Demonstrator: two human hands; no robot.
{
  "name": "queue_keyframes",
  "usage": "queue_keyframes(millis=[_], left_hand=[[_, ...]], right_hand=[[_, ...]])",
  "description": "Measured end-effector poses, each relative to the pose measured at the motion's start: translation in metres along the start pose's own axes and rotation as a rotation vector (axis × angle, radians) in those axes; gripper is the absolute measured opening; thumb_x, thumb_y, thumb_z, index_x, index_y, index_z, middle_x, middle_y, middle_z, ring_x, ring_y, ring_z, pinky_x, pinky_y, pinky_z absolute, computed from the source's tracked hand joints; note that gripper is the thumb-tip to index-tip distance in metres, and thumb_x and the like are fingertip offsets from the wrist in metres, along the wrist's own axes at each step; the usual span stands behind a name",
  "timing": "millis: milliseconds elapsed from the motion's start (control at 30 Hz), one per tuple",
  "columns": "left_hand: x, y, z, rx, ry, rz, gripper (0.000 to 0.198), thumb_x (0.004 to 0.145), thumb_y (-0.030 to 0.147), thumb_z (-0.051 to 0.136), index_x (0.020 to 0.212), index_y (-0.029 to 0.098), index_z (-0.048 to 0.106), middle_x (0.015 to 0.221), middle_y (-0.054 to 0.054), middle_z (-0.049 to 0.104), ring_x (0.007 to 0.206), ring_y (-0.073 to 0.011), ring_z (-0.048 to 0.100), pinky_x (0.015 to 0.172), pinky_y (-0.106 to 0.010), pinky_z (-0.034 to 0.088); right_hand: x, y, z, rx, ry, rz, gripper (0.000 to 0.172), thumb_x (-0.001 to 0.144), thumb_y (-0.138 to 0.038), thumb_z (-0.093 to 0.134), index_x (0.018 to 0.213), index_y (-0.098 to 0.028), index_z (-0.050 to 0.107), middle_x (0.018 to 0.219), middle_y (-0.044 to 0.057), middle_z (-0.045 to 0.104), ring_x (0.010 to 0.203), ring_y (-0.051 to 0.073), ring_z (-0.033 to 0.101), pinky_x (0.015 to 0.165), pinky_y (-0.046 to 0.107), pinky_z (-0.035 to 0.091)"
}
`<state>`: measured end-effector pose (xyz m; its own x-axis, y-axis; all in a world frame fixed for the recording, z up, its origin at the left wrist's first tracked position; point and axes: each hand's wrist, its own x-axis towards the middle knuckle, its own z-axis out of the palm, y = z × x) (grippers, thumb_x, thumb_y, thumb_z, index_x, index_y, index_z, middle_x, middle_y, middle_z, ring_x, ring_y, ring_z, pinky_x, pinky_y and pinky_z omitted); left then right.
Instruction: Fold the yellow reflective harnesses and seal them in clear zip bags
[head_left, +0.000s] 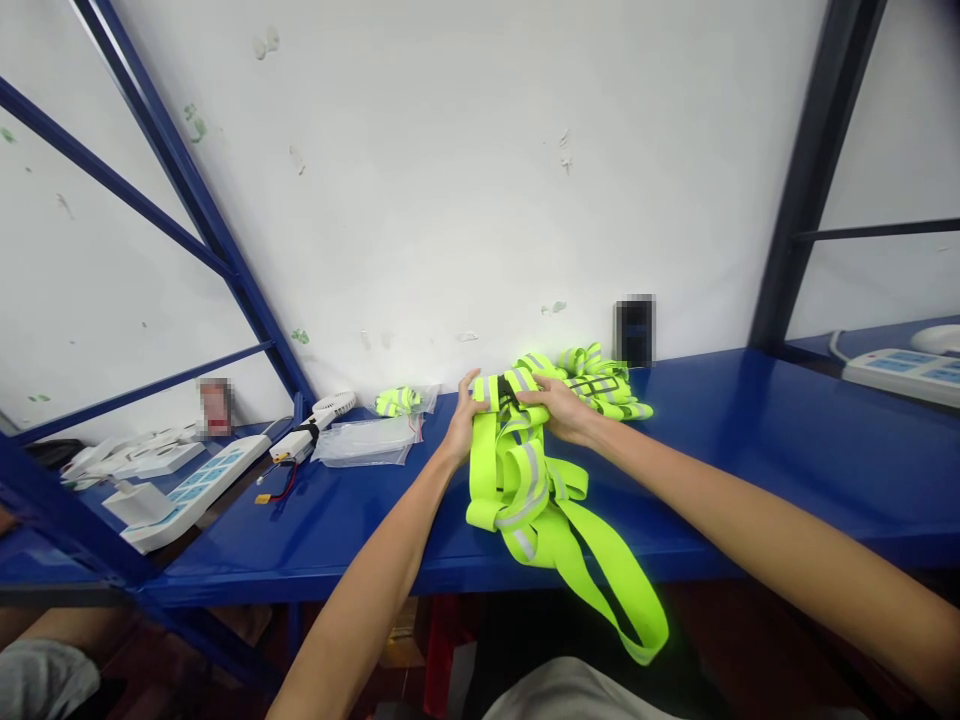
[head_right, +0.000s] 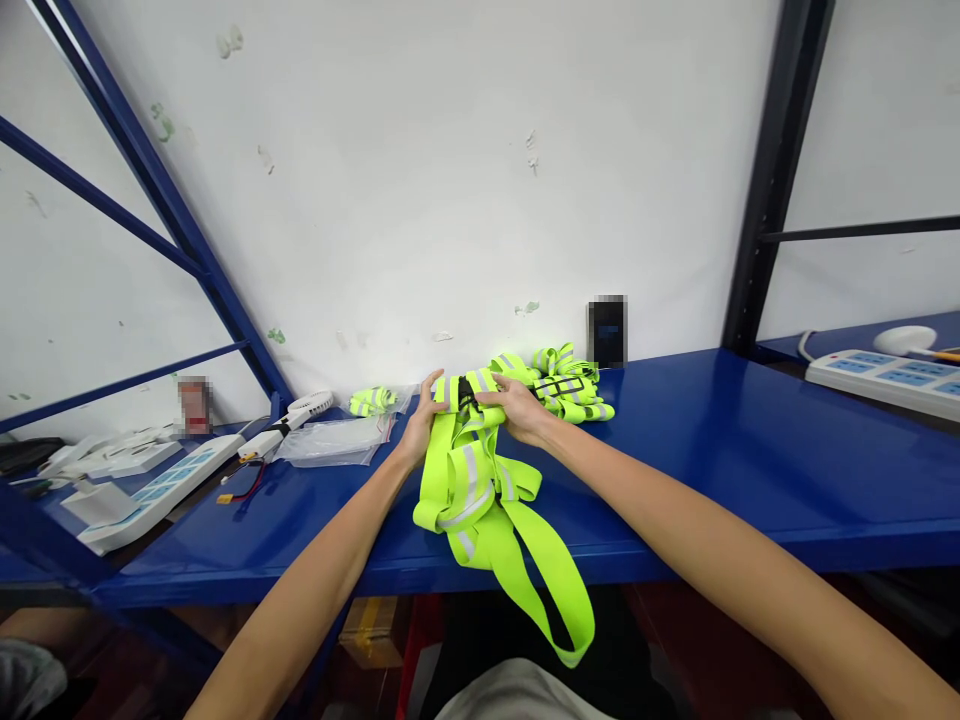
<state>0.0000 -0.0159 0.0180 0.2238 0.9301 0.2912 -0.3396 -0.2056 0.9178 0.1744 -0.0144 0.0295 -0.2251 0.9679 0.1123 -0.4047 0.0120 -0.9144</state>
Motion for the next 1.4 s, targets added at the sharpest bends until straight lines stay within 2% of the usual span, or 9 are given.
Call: queue_keyframes(millis=[100, 333, 467, 633, 733, 833, 933, 1133, 1400], left_hand=[[0.005, -0.003, -0.005, 0.081, 0.096, -0.008, 0.067, 0.070, 0.026, 0.064, 0.133, 0.024, 0.039, 0.098, -0.003, 0.065, 0.083, -0.0203, 0.064, 0.082, -0.034, 0.049], [0.007, -0.007, -0.012, 0.334, 0.019, 0.097, 0.035, 0.075, 0.027, 0.063, 0.108, 0.023, 0.054, 0.095, 0.000, 0.059, 0.088, -0.0168, 0.057, 0.078, -0.024, 0.044], [0.007, -0.012, -0.007, 0.201, -0.043, 0.033, 0.044, 0.076, 0.035, 0.064, 0.116, 0.025, 0.048, 0.086, 0.003, 0.058, 0.076, -0.0150, 0.057, 0.073, -0.026, 0.045], [0.006, -0.015, -0.007, 0.273, -0.013, -0.052, 0.056, 0.076, 0.048, 0.069, 0.122, 0.025, 0.049, 0.084, -0.001, 0.063, 0.073, -0.0165, 0.061, 0.068, -0.027, 0.047], [0.003, -0.014, -0.004, 0.239, -0.055, -0.047, 0.056, 0.073, 0.046, 0.074, 0.120, 0.023, 0.055, 0.092, -0.004, 0.066, 0.077, -0.0174, 0.063, 0.070, -0.028, 0.049], [0.001, -0.012, 0.002, 0.125, -0.086, -0.069, 0.062, 0.070, 0.042, 0.078, 0.124, 0.021, 0.055, 0.093, -0.005, 0.068, 0.079, -0.0183, 0.065, 0.074, -0.030, 0.051], [0.001, -0.008, 0.005, 0.048, -0.036, -0.036, 0.071, 0.064, 0.036, 0.083, 0.127, 0.019, 0.055, 0.091, -0.006, 0.070, 0.077, -0.0179, 0.066, 0.075, -0.031, 0.051], [0.002, 0.000, 0.001, 0.072, 0.049, 0.063, 0.082, 0.059, 0.030, 0.086, 0.131, 0.019, 0.051, 0.090, -0.005, 0.071, 0.075, -0.0184, 0.067, 0.074, -0.031, 0.053], [0.007, 0.001, -0.005, 0.007, 0.199, 0.219, 0.091, 0.057, 0.027, 0.087, 0.136, 0.024, 0.043, 0.120, -0.008, 0.065, 0.106, -0.0236, 0.063, 0.089, -0.034, 0.051]], right_hand=[[0.003, 0.004, -0.004, -0.005, -0.021, -0.048, 0.055, 0.062, -0.006, 0.075, 0.114, -0.020, 0.060, 0.096, 0.006, 0.072, 0.086, 0.020, 0.068, 0.078, 0.031, 0.057], [0.006, 0.010, -0.003, -0.023, -0.058, -0.172, 0.027, 0.061, -0.013, 0.073, 0.087, -0.020, 0.067, 0.092, 0.003, 0.071, 0.091, 0.021, 0.065, 0.082, 0.032, 0.052], [0.012, 0.017, -0.008, -0.074, 0.010, -0.181, 0.017, 0.064, -0.019, 0.066, 0.081, -0.019, 0.068, 0.087, 0.004, 0.072, 0.085, 0.022, 0.065, 0.075, 0.033, 0.052], [0.010, 0.017, -0.018, -0.279, -0.047, -0.187, 0.025, 0.072, -0.019, 0.055, 0.092, -0.020, 0.071, 0.097, 0.006, 0.071, 0.086, 0.023, 0.065, 0.073, 0.036, 0.053], [0.005, 0.010, -0.021, -0.540, -0.080, -0.398, 0.032, 0.085, -0.024, 0.048, 0.109, -0.023, 0.068, 0.121, 0.005, 0.065, 0.114, 0.025, 0.057, 0.097, 0.043, 0.046], [0.002, 0.008, -0.022, -0.598, -0.031, -0.534, 0.049, 0.090, -0.032, 0.051, 0.139, -0.031, 0.047, 0.148, 0.001, 0.043, 0.138, 0.023, 0.036, 0.111, 0.044, 0.033], [0.001, 0.012, -0.017, -0.446, 0.009, -0.366, 0.065, 0.085, -0.037, 0.062, 0.145, -0.033, 0.035, 0.150, 0.005, 0.041, 0.133, 0.025, 0.044, 0.104, 0.045, 0.044], [-0.010, 0.007, 0.004, -0.085, -0.203, 0.050, 0.031, 0.082, -0.035, 0.062, 0.109, -0.019, 0.065, 0.098, 0.012, 0.073, 0.089, 0.028, 0.068, 0.075, 0.043, 0.058], [-0.018, 0.010, 0.010, -0.078, -0.201, 0.001, 0.034, 0.070, -0.017, 0.068, 0.103, -0.020, 0.064, 0.083, 0.005, 0.073, 0.074, 0.023, 0.069, 0.066, 0.035, 0.057]])
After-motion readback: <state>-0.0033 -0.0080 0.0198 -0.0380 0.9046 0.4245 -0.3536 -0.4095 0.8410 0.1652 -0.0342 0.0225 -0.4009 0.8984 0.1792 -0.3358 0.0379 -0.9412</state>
